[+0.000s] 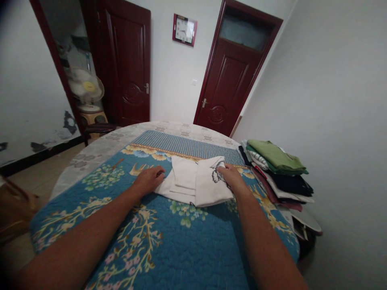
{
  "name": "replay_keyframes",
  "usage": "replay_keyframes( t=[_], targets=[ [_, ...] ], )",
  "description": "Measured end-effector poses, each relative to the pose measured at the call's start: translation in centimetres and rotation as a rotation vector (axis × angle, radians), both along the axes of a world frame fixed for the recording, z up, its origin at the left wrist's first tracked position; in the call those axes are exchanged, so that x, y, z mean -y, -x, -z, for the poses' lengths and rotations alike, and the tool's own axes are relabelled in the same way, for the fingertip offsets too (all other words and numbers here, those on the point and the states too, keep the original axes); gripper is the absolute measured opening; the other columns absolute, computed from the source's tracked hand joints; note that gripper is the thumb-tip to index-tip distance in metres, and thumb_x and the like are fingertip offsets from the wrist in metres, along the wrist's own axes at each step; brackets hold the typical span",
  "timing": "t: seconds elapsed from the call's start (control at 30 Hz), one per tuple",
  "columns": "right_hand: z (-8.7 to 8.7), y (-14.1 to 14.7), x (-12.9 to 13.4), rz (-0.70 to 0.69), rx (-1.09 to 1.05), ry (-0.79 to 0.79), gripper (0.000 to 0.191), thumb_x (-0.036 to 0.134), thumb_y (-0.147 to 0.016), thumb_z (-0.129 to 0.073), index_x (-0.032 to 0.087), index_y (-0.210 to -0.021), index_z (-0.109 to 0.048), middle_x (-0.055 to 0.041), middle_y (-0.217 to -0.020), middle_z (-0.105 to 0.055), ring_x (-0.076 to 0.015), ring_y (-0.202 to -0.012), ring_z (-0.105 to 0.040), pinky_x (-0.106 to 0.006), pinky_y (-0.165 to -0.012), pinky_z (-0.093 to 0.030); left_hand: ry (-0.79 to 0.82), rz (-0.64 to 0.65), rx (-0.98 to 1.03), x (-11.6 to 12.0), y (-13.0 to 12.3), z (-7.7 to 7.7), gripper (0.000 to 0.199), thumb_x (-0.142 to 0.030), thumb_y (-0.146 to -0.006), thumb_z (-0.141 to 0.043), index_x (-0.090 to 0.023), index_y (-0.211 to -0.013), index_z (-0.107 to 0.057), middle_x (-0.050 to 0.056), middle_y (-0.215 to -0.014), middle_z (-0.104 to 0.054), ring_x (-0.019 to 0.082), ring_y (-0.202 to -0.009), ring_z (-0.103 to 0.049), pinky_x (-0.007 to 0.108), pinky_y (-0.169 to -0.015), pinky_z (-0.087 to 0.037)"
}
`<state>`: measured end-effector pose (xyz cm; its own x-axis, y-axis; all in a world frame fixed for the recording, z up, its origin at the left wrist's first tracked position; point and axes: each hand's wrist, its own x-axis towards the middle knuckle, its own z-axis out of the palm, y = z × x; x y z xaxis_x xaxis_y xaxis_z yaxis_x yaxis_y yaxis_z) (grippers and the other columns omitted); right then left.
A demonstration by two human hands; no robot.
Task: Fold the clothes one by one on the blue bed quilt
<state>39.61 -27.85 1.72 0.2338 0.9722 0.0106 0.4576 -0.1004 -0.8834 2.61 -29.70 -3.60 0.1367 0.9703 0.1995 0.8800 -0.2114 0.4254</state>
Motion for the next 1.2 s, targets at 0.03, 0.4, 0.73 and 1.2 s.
replay_keyframes(
  t=[0.03,0.4,0.73,1.2],
  targets=[
    [-0.7,0.6,0.0,0.021,0.034,-0.012,0.031,0.037,-0.073,-0.071,0.017,-0.096,-0.078,-0.0107,-0.085,-0.08,-0.0251,-0.075,-0.073,-0.03,-0.063,-0.051,0.001,-0.001,0.021,-0.1,0.0,0.1,0.031,-0.03,-0.101,-0.052,-0.022,-0.121,-0.074,0.007,-0.114,-0.081,0.023,-0.109,-0.073,0.032,-0.097,-0.051],
    [-3.1,15.2,-0.5,-0.171,-0.067,-0.016,0.042,0.027,-0.085,-0.07,0.018,-0.125,-0.063,0.0054,-0.065,-0.063,-0.0133,-0.051,-0.058,-0.022,-0.052,-0.045,0.121,0.027,0.545,-1.2,0.4,1.0,0.036,-0.04,-0.098,-0.048,-0.017,-0.109,-0.074,0.009,-0.095,-0.08,0.022,-0.081,-0.073,0.032,-0.073,-0.054],
    [3.7,15.6,0.5,-0.287,0.598,-0.439,0.032,0.02,-0.099,-0.05,0.015,-0.121,-0.074,-0.0155,-0.124,-0.074,-0.0266,-0.124,-0.065,-0.042,-0.115,-0.047,0.162,0.004,0.526,-0.9,0.3,0.8,0.048,-0.033,-0.09,-0.068,-0.013,-0.133,-0.068,0.009,-0.099,-0.079,0.024,-0.089,-0.073,0.032,-0.076,-0.054],
    [7.3,16.2,2.5,-0.264,0.831,-0.216,0.065,0.054,-0.11,-0.042,0.018,-0.164,-0.046,-0.015,-0.174,-0.037,-0.0355,-0.163,-0.027,-0.062,-0.129,-0.024,-0.03,0.031,0.409,-0.1,-1.6,1.9,0.059,-0.022,-0.093,-0.063,-0.018,-0.151,-0.055,0.014,-0.137,-0.073,0.028,-0.123,-0.07,0.045,-0.111,-0.053]
  ],
)
